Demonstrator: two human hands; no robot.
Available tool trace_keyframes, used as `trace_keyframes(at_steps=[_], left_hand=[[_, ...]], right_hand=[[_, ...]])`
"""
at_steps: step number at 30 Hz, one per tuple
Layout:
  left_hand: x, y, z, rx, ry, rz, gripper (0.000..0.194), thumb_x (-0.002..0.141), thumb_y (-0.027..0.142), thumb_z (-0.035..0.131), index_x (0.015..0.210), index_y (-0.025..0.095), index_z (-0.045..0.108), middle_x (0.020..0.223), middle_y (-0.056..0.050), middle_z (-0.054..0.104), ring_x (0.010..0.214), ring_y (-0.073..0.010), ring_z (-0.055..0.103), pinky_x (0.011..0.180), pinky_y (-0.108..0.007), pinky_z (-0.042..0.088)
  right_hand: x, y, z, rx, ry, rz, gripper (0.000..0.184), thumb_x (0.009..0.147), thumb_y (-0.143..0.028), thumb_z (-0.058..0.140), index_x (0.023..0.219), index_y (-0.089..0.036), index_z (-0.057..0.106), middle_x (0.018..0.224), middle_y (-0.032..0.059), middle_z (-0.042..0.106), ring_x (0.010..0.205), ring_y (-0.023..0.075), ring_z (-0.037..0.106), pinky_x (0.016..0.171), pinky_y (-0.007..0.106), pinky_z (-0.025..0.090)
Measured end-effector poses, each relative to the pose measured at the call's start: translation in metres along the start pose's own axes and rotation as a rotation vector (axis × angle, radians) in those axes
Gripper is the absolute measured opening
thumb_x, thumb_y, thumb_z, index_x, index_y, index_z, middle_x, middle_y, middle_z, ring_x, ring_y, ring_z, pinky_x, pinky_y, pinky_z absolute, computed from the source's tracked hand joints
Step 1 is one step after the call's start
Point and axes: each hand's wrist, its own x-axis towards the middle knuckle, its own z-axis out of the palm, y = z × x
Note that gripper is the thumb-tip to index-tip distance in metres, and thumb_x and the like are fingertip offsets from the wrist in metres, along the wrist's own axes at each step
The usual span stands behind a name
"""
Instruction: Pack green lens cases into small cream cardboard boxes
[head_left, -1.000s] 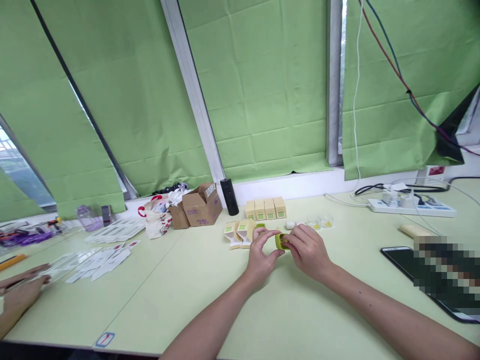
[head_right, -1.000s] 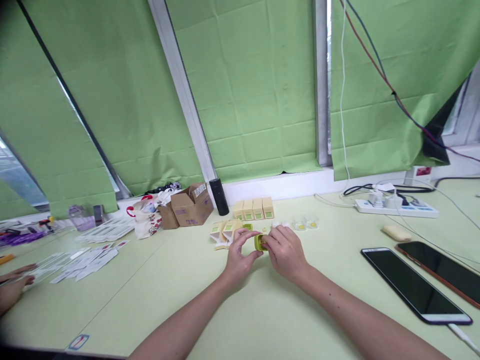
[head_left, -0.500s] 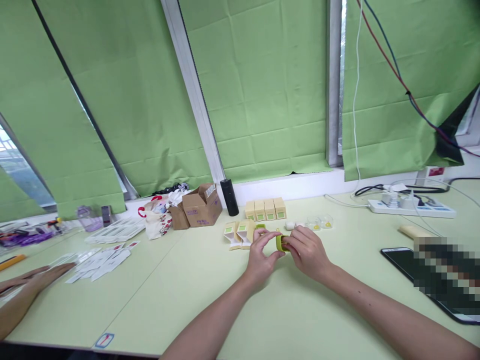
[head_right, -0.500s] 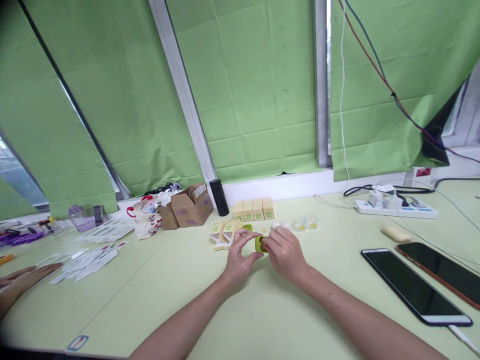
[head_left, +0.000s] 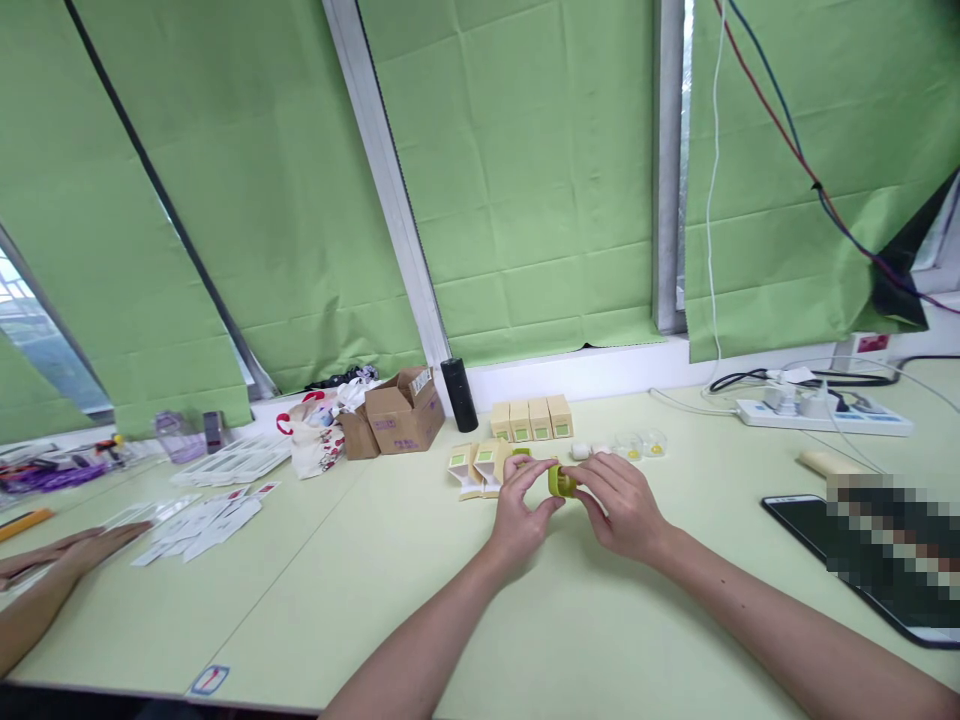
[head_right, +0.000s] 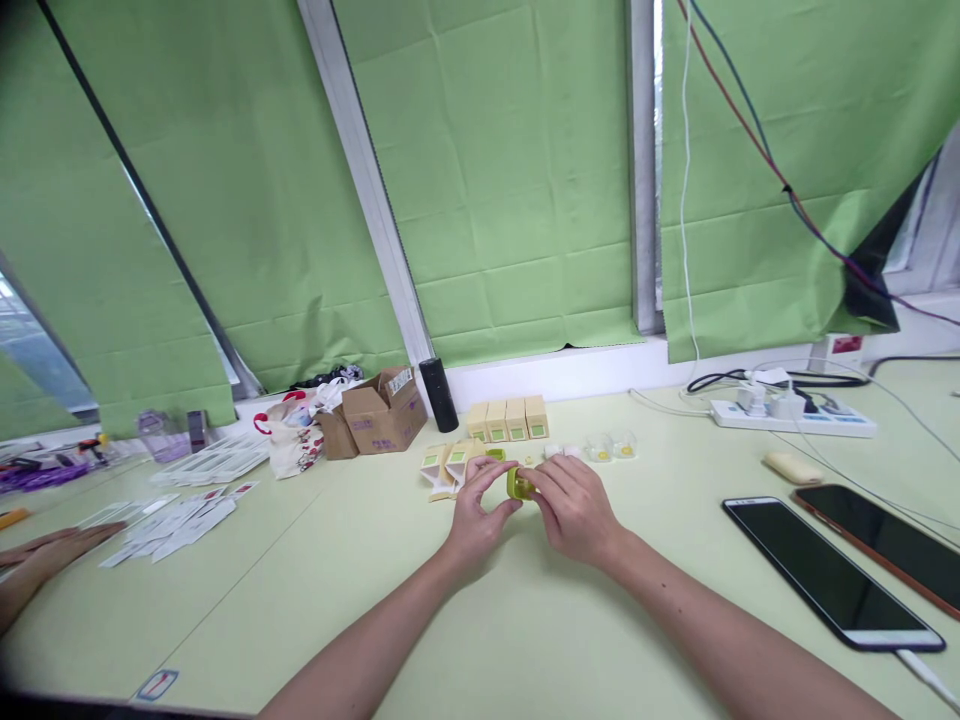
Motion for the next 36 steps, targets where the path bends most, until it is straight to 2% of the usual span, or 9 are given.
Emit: trace_keyframes(at_steps=[3,5,7,11,14,18,21,27,36], left_hand=[[-0.001,0.0,-0.001,0.043,0.032,0.019,0.052,0.077,0.009,0.078,0.125,0.031,0.076,0.12,-0.009,0.063,0.125,-0.0291,0.052,0.114,-0.053,0.043],[-0.001,-0.001,-0.001,0.071,0.03,0.044,0.052,0.078,0.011,0.079,0.126,0.031,0.075,0.119,-0.009,0.066,0.126,-0.0299,0.051,0.113,-0.054,0.044],[-0.001,-0.003,0.0,0.082,0.016,0.074,0.05,0.079,0.016,0.081,0.127,0.03,0.074,0.117,-0.01,0.069,0.125,-0.0312,0.05,0.112,-0.056,0.045],[-0.002,-0.001,0.001,0.093,-0.004,0.105,0.054,0.08,0.023,0.084,0.132,0.029,0.071,0.119,-0.01,0.071,0.124,-0.0324,0.049,0.111,-0.057,0.045],[-0.003,0.003,0.0,0.1,-0.018,0.126,0.055,0.085,0.025,0.08,0.138,0.029,0.066,0.122,-0.01,0.071,0.125,-0.0313,0.049,0.112,-0.055,0.043],[-0.003,0.006,-0.002,0.093,0.027,0.112,0.024,0.095,0.03,0.067,0.118,0.026,0.072,0.115,-0.009,0.069,0.121,-0.0291,0.052,0.109,-0.05,0.044],[-0.002,0.003,-0.001,0.107,0.056,0.057,0.014,0.097,0.032,0.064,0.102,0.023,0.073,0.105,-0.009,0.065,0.113,-0.0271,0.055,0.102,-0.044,0.046],[-0.003,0.001,0.002,0.089,0.0,-0.01,0.019,0.096,0.033,0.063,0.085,0.02,0.07,0.094,-0.007,0.06,0.096,-0.0228,0.057,0.085,-0.036,0.046],[-0.002,0.005,0.003,0.074,0.004,-0.028,0.023,0.096,0.032,0.062,0.078,0.019,0.067,0.088,-0.005,0.059,0.09,-0.0208,0.056,0.08,-0.034,0.044]], right_hand=[[-0.001,-0.002,-0.001,0.001,-0.006,0.042,0.043,0.096,-0.011,0.054,0.138,-0.019,0.056,0.117,0.0144,0.07,0.103,0.0296,0.064,0.083,0.045,0.055],[-0.003,-0.003,0.0,-0.007,-0.054,0.071,0.05,0.097,-0.014,0.053,0.146,-0.018,0.05,0.131,0.017,0.066,0.118,0.0318,0.064,0.092,0.048,0.057],[-0.006,-0.003,0.004,-0.007,-0.105,0.087,0.056,0.097,-0.014,0.052,0.152,-0.018,0.043,0.138,0.0175,0.064,0.125,0.0319,0.063,0.098,0.048,0.059],[-0.011,-0.001,0.012,0.021,-0.133,0.116,0.061,0.097,-0.011,0.049,0.157,-0.02,0.038,0.137,0.0168,0.067,0.124,0.0319,0.066,0.098,0.05,0.061],[-0.014,0.0,0.015,0.054,-0.111,0.158,0.062,0.098,-0.01,0.049,0.157,-0.022,0.037,0.138,0.0168,0.066,0.128,0.0328,0.064,0.1,0.052,0.061],[-0.016,0.001,0.016,0.107,-0.066,0.22,0.058,0.099,-0.011,0.05,0.154,-0.024,0.041,0.138,0.016,0.065,0.131,0.0323,0.063,0.103,0.053,0.061],[-0.017,0.0,0.017,0.131,-0.062,0.231,0.055,0.098,-0.01,0.05,0.151,-0.024,0.043,0.137,0.0155,0.066,0.131,0.0314,0.063,0.104,0.053,0.06],[-0.019,-0.002,0.021,0.135,-0.042,0.185,0.051,0.1,-0.01,0.048,0.149,-0.023,0.045,0.134,0.0158,0.067,0.13,0.0308,0.064,0.104,0.052,0.061],[-0.02,-0.002,0.022,0.126,-0.043,0.184,0.048,0.1,-0.012,0.049,0.146,-0.023,0.046,0.13,0.0156,0.07,0.125,0.0311,0.068,0.1,0.052,0.063]])
